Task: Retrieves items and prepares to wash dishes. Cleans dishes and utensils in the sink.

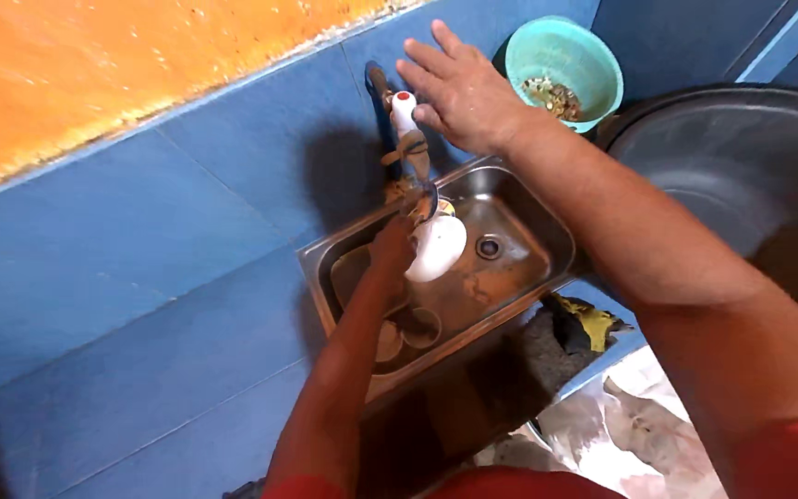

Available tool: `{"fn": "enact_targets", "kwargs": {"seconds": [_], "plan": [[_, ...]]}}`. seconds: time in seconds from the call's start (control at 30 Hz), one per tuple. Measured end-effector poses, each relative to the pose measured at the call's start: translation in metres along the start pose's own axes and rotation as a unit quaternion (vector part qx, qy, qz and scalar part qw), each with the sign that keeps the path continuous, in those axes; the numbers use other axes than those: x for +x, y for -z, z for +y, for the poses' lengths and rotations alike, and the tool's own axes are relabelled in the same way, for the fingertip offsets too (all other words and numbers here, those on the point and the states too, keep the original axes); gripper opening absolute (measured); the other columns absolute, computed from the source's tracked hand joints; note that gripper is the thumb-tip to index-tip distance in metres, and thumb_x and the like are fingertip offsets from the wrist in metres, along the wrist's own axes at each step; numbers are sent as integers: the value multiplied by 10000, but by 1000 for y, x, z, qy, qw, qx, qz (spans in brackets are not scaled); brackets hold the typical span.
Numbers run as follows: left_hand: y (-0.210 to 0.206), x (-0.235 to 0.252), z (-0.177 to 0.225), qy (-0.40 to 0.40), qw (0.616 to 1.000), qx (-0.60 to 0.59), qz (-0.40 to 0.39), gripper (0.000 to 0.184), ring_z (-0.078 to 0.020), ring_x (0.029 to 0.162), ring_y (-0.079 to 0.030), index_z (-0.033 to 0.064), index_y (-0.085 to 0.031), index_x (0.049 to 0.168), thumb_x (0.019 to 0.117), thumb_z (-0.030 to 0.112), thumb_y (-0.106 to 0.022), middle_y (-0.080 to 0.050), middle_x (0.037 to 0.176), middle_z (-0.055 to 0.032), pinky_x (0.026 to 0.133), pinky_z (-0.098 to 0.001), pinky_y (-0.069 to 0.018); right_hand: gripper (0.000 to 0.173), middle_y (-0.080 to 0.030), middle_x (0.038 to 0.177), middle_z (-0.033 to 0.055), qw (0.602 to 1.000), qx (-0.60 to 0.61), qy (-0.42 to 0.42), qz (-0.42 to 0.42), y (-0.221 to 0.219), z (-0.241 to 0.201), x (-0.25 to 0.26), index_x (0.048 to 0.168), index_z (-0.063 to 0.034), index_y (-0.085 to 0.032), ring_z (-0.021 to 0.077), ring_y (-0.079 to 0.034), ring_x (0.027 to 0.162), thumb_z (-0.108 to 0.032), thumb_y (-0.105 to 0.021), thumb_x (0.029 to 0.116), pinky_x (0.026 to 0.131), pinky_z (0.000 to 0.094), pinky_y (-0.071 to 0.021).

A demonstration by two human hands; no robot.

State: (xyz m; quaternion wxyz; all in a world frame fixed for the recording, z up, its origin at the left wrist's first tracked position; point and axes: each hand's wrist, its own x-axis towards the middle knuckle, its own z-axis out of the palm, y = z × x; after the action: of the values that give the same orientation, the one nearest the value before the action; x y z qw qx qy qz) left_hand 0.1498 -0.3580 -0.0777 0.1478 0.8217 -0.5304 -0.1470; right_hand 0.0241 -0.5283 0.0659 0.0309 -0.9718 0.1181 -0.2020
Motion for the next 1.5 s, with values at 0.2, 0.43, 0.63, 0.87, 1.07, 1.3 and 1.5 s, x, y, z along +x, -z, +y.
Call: {"fn": "enact_targets", "kwargs": {"seconds": [0.2,0.43,0.63,0.87,1.07,1.3,1.5], "plan": [[4,-27,-22,13,997,-37,72,396,-439,1261,-597,-24,-572,1407,1024,73,-543,-544,1450,-261,1047,-607,-478,581,-521,1532,146,997,-29,24,-72,1,4,18,1484,-82,-522,424,-300,1520,-480,-357,1094,1199,628,-258],[6,-41,-31,13,994,-16,105,428,-447,1179,-646,-10,-566,1423,1000,53,-572,-559,1435,-255,977,-613,-528,575,-590,1352,295,993,-68,38,-85,-2,-1,19,1404,59,-520,479,-481,1369,-418,-455,1089,1181,564,-339],[-8,-58,-16,-82,993,38,77,405,-464,1153,-658,0,-613,1376,973,36,-608,-560,1451,-239,905,-627,-547,570,-613,1223,334,991,-107,-52,-65,-5,-35,6,1285,101,-549,521,-551,1238,-422,-431,1093,1049,619,-413],[-13,-64,-9,-141,985,82,56,342,-445,1147,-665,-33,-631,1317,987,45,-585,-567,1439,-235,885,-585,-566,602,-593,1295,334,984,-107,-112,-83,-6,-47,7,1351,91,-521,522,-521,1289,-441,-413,1092,1047,654,-395],[-7,-70,-1,-129,985,104,43,356,-437,1096,-686,-20,-624,1337,990,47,-585,-566,1450,-218,848,-586,-575,583,-609,1297,308,986,-81,-130,-59,-10,-47,5,1341,77,-549,497,-522,1303,-434,-448,1080,1057,639,-395],[-14,-80,0,-110,989,96,35,359,-444,1068,-690,-2,-632,1340,988,55,-589,-578,1425,-223,842,-600,-575,563,-611,1289,303,988,-65,-133,-51,-13,-48,5,1308,84,-563,489,-522,1304,-419,-465,1075,1063,635,-393],[-17,-97,0,-94,992,84,6,382,-427,1087,-688,14,-613,1373,994,49,-595,-582,1431,-199,861,-599,-572,545,-609,1307,299,989,-40,-135,-35,-12,-48,3,1344,63,-568,493,-508,1318,-402,-489,1071,1076,642,-382]]}}
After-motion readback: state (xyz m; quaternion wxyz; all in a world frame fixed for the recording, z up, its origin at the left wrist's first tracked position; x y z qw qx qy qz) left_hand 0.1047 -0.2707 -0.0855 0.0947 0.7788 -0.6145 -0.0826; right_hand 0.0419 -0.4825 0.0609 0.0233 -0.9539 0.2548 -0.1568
